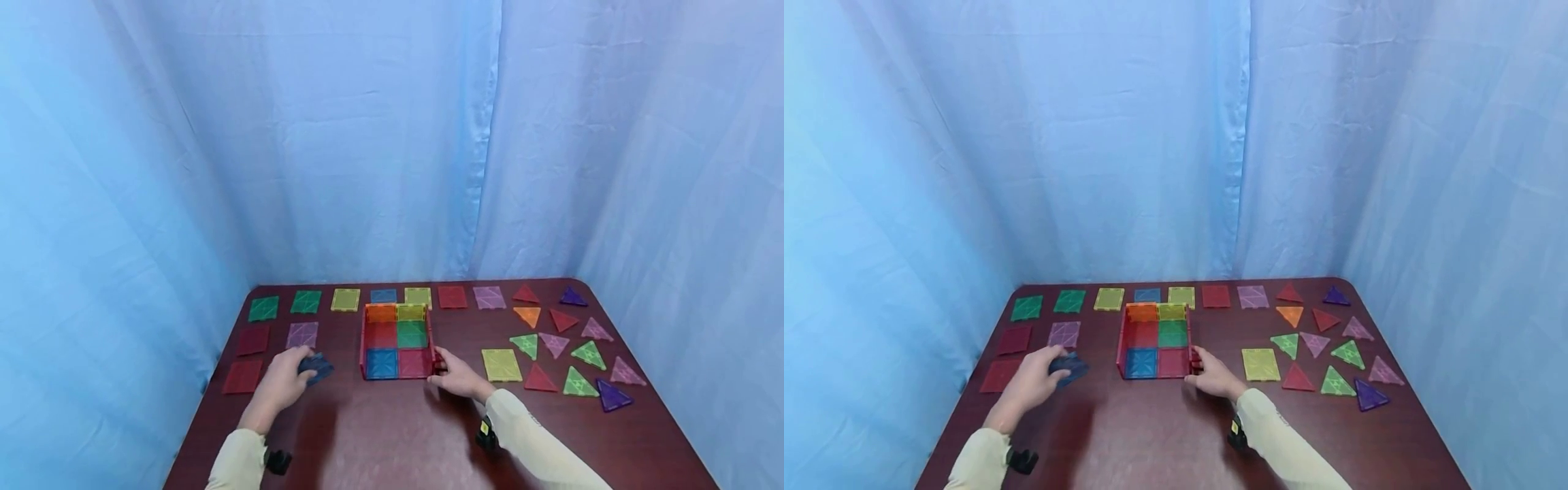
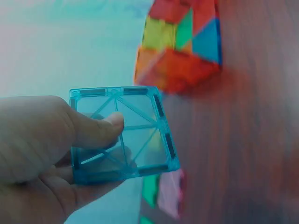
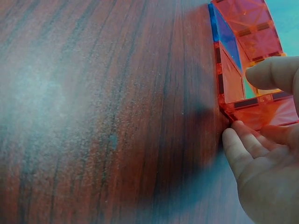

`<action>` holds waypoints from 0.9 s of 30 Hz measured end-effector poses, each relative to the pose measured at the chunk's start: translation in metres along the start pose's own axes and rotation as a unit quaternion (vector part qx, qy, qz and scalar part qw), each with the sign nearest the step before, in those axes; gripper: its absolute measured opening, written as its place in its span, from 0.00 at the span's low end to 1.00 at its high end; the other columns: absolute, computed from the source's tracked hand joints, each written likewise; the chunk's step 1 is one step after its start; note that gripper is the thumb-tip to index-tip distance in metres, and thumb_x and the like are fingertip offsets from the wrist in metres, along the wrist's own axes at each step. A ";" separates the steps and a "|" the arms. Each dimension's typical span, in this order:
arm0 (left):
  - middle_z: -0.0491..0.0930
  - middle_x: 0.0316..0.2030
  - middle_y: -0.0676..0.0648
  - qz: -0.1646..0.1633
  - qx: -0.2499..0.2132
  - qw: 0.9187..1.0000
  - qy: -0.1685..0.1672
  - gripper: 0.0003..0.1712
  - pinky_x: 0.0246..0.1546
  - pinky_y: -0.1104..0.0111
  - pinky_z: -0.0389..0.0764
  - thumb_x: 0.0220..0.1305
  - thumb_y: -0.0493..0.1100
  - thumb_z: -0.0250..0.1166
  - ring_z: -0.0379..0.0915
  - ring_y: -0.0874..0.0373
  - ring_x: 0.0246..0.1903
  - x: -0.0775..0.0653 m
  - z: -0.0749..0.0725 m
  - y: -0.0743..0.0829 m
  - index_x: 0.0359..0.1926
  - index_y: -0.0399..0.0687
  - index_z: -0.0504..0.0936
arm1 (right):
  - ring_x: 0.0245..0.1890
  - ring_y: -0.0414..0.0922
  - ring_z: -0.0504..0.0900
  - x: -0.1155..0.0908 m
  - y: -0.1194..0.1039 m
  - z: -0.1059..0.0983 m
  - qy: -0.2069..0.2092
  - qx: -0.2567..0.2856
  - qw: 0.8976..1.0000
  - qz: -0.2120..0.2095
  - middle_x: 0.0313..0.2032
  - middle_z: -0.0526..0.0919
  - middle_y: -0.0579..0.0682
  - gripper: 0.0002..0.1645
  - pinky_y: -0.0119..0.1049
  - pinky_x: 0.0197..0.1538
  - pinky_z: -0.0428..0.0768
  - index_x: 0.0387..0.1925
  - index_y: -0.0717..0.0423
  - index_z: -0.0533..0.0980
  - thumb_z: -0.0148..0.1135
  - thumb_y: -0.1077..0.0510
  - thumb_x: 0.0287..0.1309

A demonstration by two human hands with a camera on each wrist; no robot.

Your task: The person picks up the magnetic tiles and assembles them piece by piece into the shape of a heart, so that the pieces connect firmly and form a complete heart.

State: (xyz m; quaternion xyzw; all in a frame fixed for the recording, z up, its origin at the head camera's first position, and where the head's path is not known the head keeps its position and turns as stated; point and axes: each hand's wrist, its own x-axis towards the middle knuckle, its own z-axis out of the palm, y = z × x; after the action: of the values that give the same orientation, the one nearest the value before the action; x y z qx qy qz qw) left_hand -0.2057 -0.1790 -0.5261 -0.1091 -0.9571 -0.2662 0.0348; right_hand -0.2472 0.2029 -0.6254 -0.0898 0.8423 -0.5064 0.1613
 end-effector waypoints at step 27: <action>0.80 0.33 0.53 0.209 0.106 0.969 -0.073 0.08 0.44 0.65 0.83 0.64 0.43 0.72 0.75 0.61 0.32 0.059 0.097 0.072 0.38 0.50 0.80 | 0.62 0.61 0.78 0.001 0.008 0.003 0.007 -0.021 1.000 -0.002 0.63 0.74 0.69 0.47 0.55 0.63 0.77 0.74 0.71 0.55 0.67 0.61 0.62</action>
State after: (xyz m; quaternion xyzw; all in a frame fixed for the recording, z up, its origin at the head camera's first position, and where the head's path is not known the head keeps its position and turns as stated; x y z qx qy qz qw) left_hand -0.2470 -0.0575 -0.5651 -0.3214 -0.9358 -0.1415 0.0313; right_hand -0.2469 0.2038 -0.6344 -0.0912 0.8537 -0.4897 0.1520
